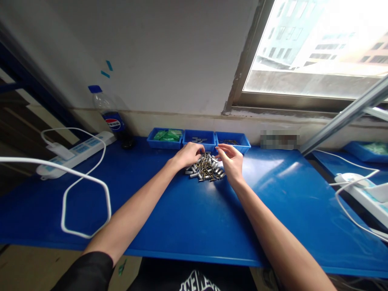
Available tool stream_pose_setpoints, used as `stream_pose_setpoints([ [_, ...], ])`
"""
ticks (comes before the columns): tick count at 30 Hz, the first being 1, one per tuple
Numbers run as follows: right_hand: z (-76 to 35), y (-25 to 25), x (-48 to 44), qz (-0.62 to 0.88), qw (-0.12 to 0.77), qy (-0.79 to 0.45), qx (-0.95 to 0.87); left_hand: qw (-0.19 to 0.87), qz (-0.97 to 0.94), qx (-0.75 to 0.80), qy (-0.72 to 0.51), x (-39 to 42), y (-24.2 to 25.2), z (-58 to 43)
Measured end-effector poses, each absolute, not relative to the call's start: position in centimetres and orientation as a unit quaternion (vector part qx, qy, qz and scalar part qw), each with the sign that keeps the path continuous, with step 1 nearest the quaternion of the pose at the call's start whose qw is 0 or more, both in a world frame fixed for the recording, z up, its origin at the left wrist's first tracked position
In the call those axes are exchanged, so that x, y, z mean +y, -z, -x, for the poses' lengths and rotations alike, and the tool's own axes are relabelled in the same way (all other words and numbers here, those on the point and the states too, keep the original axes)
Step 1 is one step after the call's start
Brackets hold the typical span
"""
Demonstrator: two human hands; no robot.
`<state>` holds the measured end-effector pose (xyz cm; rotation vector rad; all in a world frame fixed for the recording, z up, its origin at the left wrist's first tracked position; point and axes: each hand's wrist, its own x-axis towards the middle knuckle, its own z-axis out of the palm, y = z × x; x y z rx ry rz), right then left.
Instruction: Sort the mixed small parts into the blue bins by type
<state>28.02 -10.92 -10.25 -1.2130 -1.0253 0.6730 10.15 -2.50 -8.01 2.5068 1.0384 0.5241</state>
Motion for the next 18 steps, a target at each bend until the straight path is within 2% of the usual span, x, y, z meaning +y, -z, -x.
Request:
stream_pose_setpoints([
  [9,-28.0,10.1,-10.9,0.539,0.645,-0.305,-0.447,0.212,-0.9,0.348,-0.157,-2.4,7.1,-9.2],
  [18,-28.0,10.2,-10.9,0.547,0.635,-0.318,-0.442,0.218,-0.894,0.343,-0.19,-2.4,6.2,-8.9],
])
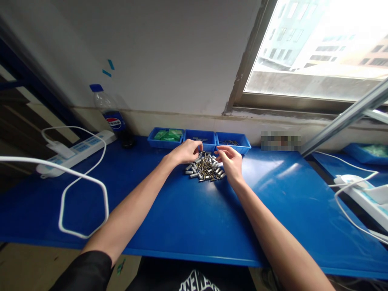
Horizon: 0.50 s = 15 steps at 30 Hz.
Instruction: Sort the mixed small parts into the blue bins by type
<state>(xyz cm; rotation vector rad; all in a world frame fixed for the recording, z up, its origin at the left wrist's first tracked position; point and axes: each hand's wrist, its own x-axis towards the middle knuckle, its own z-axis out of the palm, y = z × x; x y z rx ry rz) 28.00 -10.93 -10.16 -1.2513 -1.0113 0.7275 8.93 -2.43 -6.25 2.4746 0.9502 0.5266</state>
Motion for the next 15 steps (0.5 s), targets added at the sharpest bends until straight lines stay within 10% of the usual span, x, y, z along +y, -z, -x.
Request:
stream_pose_setpoints([
  [15,-27.5,9.8,-11.4,0.493,0.582,-0.41,-0.501,0.306,-0.885,0.255,-0.241,-3.4,3.5,-8.5],
])
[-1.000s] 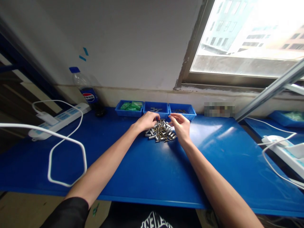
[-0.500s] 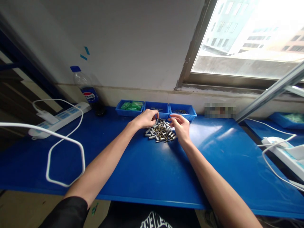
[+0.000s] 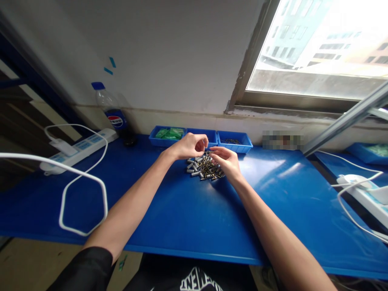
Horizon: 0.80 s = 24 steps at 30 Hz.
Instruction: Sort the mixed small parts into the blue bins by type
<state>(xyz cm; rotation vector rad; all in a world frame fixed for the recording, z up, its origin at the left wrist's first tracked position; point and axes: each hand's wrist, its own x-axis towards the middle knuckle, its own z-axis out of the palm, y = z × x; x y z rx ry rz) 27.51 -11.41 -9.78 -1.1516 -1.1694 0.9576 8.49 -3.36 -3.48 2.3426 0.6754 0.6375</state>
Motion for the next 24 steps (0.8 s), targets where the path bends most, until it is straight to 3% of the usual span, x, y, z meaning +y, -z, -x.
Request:
stream_pose_setpoints([
  [10,-27.7,9.8,-11.3,0.469,0.592,-0.432,-0.493,0.277,-0.896,0.278,-0.209,-3.0,3.7,-8.3],
  [17,-28.4,9.9,-10.9,0.498,0.679,-0.325,-0.43,0.204,-0.897,0.37,-0.13,-2.3,5.6,-8.3],
  [24,-28.3,10.0,-11.0,0.512,0.656,-0.326,-0.448,0.116,-0.91,0.379,-0.125,-2.7,6.3,-9.1],
])
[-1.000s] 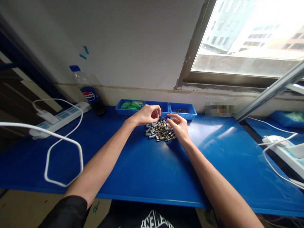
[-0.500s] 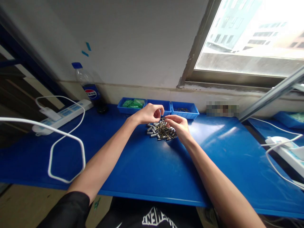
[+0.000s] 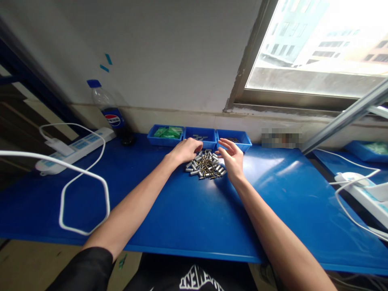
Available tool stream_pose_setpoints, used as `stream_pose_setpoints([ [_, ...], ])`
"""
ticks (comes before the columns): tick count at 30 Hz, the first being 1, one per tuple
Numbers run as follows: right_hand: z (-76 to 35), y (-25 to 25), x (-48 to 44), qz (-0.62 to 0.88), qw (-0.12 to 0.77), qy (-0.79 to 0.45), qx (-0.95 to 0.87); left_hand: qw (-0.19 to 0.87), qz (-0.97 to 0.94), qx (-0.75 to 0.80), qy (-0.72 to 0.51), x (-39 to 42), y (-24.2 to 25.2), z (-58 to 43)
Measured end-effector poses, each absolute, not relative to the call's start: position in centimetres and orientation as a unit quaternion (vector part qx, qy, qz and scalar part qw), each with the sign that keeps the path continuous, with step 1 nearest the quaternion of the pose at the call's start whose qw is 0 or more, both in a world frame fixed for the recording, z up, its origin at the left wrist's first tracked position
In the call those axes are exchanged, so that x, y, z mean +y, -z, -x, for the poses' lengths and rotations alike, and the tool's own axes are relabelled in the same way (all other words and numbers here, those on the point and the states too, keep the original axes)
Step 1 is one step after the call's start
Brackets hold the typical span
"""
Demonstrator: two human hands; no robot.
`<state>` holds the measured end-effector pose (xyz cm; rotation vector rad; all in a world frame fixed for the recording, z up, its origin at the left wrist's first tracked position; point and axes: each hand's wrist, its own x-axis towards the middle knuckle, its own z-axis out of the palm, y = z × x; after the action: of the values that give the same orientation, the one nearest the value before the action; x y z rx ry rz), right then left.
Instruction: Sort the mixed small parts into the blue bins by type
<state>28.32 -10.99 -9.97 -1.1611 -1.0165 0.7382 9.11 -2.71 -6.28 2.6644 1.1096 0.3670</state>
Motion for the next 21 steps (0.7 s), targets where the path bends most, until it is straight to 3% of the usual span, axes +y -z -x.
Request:
stream_pose_setpoints([
  [6,-28.1,10.1,-11.1,0.51,0.644,-0.336,-0.461,0.102,-0.913,0.368,-0.142,-2.8,6.2,-9.3],
  [21,-28.0,10.0,-11.2,0.518,0.619,-0.365,-0.465,0.305,-0.869,0.222,-0.321,-2.7,5.7,-9.8],
])
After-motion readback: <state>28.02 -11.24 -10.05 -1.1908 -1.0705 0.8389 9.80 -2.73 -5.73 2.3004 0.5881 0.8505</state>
